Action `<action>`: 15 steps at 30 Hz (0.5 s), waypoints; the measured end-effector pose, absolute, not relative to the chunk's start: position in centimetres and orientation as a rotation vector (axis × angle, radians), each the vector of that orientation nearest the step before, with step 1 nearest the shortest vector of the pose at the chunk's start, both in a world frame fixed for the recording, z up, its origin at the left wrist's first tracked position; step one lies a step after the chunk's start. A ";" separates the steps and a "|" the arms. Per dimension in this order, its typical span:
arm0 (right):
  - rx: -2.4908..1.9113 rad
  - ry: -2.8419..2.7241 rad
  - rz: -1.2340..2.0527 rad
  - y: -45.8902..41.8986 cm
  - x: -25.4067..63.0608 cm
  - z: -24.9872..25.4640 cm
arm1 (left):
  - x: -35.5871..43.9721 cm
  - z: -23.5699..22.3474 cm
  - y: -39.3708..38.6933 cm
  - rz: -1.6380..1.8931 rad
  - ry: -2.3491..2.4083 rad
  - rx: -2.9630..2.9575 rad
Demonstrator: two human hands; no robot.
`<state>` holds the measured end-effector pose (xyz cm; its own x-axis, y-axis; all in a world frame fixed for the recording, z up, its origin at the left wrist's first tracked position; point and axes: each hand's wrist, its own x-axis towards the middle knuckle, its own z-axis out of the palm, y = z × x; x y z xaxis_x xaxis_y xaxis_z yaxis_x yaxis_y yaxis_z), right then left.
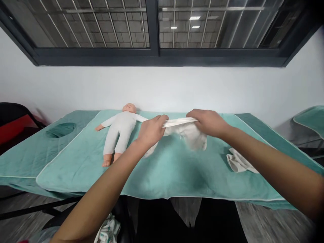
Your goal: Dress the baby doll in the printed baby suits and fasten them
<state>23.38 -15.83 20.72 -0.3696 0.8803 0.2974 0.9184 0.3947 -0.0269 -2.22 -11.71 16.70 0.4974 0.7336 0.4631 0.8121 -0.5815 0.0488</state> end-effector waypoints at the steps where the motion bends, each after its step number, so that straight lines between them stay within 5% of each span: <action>1: -1.598 -2.361 -0.194 -15.7 24.0 20.5 | -2.6 16.3 -11.5 -0.649 -1.374 -2.541; 10: -1.524 -2.160 0.476 -16.6 28.3 18.0 | -4.3 14.6 -10.7 -0.538 -1.618 -2.874; 15: -1.683 -2.086 0.127 -17.6 32.4 15.6 | -5.8 15.0 -11.5 -0.596 -1.816 -2.880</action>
<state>32.36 -17.57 15.57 -0.1510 0.9457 0.2877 0.9039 0.2499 -0.3472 -5.77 -11.49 14.96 0.4037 0.9073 0.1176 0.8005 -0.4125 0.4348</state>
